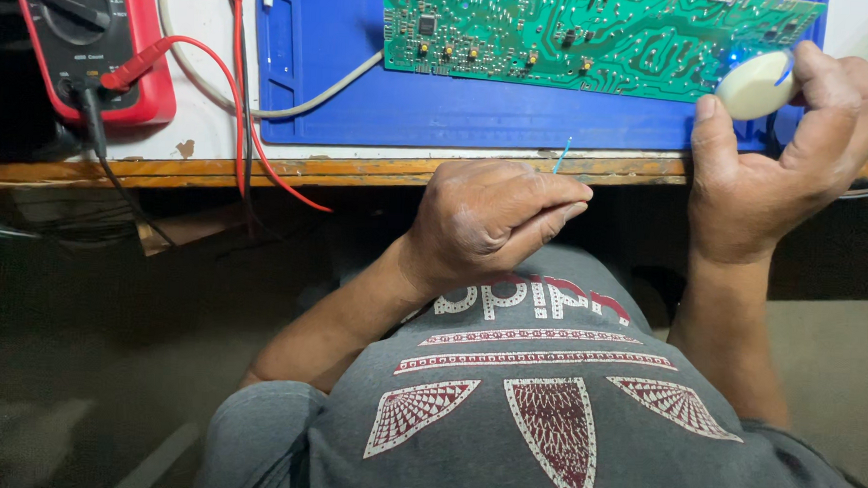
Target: The person holds a small light bulb and connects its wires to a green circuit board placed on a blue mat. The bulb lights up when the connection is made, and the person continues to test the connection by touching the wires to different points on the board.
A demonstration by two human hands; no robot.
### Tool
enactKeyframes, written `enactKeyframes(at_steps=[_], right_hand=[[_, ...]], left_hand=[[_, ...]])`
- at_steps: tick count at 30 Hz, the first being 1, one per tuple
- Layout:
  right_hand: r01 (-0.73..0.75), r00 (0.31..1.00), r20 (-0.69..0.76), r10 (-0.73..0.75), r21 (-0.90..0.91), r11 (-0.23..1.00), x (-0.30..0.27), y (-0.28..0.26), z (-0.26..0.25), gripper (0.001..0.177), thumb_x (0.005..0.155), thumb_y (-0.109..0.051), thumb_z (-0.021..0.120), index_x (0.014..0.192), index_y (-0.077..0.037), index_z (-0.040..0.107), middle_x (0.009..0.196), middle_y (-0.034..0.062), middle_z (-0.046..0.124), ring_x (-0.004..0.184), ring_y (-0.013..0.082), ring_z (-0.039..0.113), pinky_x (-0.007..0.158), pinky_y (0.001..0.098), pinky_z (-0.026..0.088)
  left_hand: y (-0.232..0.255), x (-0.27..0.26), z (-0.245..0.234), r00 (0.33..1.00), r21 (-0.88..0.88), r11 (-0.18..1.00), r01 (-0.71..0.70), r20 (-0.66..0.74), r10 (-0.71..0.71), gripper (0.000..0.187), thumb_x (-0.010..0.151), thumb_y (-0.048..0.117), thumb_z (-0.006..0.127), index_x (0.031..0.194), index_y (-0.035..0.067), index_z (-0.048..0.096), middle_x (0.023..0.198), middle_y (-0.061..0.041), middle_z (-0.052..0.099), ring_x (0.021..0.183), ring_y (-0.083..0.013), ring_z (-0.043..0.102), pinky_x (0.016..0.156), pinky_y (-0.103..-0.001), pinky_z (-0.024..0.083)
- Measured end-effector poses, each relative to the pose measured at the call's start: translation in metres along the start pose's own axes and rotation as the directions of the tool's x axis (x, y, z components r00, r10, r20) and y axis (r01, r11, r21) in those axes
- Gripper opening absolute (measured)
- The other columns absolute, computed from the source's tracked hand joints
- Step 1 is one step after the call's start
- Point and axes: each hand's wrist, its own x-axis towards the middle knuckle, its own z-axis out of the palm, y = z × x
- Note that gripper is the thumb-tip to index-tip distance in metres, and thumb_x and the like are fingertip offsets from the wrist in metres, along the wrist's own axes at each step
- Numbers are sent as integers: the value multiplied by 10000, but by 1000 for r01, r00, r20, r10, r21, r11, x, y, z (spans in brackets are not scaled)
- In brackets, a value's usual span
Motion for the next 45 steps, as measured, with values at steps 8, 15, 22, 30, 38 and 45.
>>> enactKeyframes(at_steps=[8,15,22,30,38,45], right_hand=[[2,1000,1,-2,-4,1000,1,0,0,545,1159,-37,968,1543,171,642,1346,360,538,1247,554,563,1107,661,505],[2,1000,0,-2,-5,1000,1,-1,0,540,1160,-54,960,1534,165,638,1345,361,534,1247,558,559,1113,665,496],[0,1000,-5,0,-9,1000,1,-1,0,545,1142,-50,963,1526,171,645,1352,362,552,1247,556,573,1119,661,502],[-21,1000,-1,21,-10,1000,-1,0,1,559,1134,-49,976,1532,162,645,1363,359,552,1268,552,571,1137,650,497],[-32,999,-4,32,-11,999,0,-1,1,574,1109,-37,980,1529,166,645,1360,355,549,1265,554,572,1152,647,495],[-29,1000,1,29,-20,999,2,-3,-1,575,1153,-91,955,1547,164,621,1368,365,557,1274,564,578,1163,659,487]], left_hand=[[-1,0,1,1000,-9,1000,5,8,-5,76,1177,119,798,1220,67,833,1094,-85,905,921,-289,894,842,-419,675],[0,1,0,1000,-1,1000,0,8,0,68,1175,110,799,1215,68,835,1101,-85,904,928,-287,893,842,-411,677],[0,0,0,1000,-8,1000,0,9,0,76,1175,108,799,1226,60,830,1083,-98,897,911,-296,882,839,-416,675],[0,1,-1,1000,-26,1000,-3,19,3,76,1172,91,798,1224,45,830,1077,-109,893,907,-311,881,843,-424,678],[-1,0,-1,1000,-8,1000,-7,20,8,75,1178,100,796,1229,55,828,1053,-101,887,868,-297,859,805,-417,653],[0,-1,-1,999,-6,1000,18,38,-18,87,1185,125,784,1236,73,830,1047,-100,884,863,-298,848,804,-416,634]])
